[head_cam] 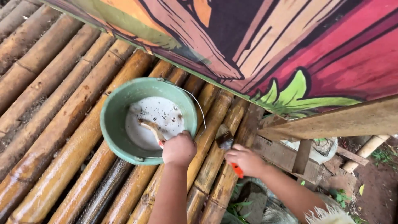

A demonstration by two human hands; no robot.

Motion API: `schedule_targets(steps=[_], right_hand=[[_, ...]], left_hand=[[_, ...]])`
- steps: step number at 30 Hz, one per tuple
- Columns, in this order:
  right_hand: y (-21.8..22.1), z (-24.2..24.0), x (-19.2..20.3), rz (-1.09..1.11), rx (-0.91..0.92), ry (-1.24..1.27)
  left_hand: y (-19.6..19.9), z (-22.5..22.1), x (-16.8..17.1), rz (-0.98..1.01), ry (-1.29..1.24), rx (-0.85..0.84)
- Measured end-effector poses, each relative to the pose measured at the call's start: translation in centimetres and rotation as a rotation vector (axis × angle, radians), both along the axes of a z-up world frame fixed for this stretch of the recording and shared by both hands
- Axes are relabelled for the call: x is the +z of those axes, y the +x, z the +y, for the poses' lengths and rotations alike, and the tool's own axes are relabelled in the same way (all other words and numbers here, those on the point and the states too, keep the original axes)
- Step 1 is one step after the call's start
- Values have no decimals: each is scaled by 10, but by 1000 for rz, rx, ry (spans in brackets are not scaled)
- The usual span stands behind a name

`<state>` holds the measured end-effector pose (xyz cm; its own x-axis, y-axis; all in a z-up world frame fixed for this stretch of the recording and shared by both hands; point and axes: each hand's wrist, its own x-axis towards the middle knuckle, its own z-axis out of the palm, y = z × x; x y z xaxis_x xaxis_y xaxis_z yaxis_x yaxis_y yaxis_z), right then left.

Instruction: Scrubbing bamboo poles with brushes and soapy water to clean them.

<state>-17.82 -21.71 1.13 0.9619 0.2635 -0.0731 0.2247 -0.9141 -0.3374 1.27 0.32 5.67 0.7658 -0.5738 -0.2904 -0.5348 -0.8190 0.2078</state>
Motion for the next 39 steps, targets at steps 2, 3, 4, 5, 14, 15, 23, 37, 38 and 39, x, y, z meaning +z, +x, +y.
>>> schedule_targets(steps=[2, 3, 4, 5, 14, 15, 23, 37, 38, 39], right_hand=[[16, -34, -12, -12, -116, 36], [19, -49, -20, -28, -247, 66], [23, -56, -23, -12, -243, 75], [36, -72, -25, -67, -450, 102], [39, -52, 31, 22, -67, 52], [46, -72, 23, 9, -208, -8], [95, -75, 60, 115, -307, 15], [72, -69, 65, 245, -69, 126], [71, -78, 59, 186, -166, 19], [67, -85, 52, 131, -262, -83]], left_hand=[[1, -1, -2, -21, -9, 7], [-2, -1, -4, -47, -23, 1], [-10, 5, -10, -32, -13, 5], [-6, 3, -14, -42, -26, 9], [-9, 0, -4, -58, 4, 5], [-5, -2, -4, -69, 12, 6], [-4, -1, 9, -64, 31, 0], [-3, -1, -5, -79, -27, 29], [-2, -1, -8, -91, -36, 17], [-4, 0, -12, -97, -39, 5]])
